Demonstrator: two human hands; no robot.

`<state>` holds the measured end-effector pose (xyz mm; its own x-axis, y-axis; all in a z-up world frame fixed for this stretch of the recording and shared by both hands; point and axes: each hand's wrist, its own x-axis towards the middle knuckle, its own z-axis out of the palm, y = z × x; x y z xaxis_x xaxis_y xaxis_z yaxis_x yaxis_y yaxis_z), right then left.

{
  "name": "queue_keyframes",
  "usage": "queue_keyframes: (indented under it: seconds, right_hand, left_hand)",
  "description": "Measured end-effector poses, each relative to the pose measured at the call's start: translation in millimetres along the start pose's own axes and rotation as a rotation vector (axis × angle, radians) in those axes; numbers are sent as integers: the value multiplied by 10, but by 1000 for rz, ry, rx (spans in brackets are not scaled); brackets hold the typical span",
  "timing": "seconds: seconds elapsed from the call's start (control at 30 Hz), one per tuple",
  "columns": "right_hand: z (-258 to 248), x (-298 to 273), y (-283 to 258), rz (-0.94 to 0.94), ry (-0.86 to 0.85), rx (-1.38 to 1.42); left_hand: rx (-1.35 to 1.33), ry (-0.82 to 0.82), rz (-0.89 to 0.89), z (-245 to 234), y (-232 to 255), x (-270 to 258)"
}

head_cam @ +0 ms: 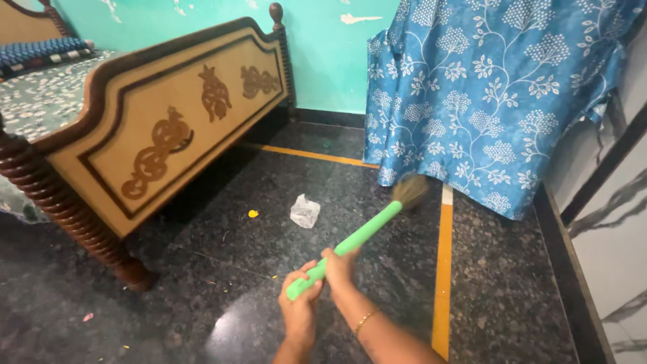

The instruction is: The person sweeps a dark tiled floor in a bedroom using a green-handled broom. They gather scattered pink flower petals and a small piece of white paper into a pile near the bed and a blue basin.

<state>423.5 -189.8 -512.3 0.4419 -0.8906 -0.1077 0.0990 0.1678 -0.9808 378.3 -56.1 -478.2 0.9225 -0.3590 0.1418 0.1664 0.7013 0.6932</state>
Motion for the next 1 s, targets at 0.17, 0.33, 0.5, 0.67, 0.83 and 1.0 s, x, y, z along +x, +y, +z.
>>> queue_keyframes:
  seconds: [0.17,0.33,0.5,0.67,0.83,1.0]
  right_hand:
    - [-784,848,13,-142,124,19]
    - [-1775,1512,-34,158,-51,208]
    - [-2015,1727,47,150,-221,175]
    - [-2064,1990,48,92,-172,119]
    - [-1753,2033,51,184,46,394]
    - [-1651,1829,197,361,-134,472]
  left_hand:
    - [197,-73,-172,534,-532,61]
    - [534,-262,-204,1097,-1203,-27]
    - [997,-356,-67,1216,-1354,-152]
    - [916,-365,-101,1362,-1511,-120]
    - [446,-122,-214,1370,-1845,339]
    - [824,-45,-315,1045,-2015,575]
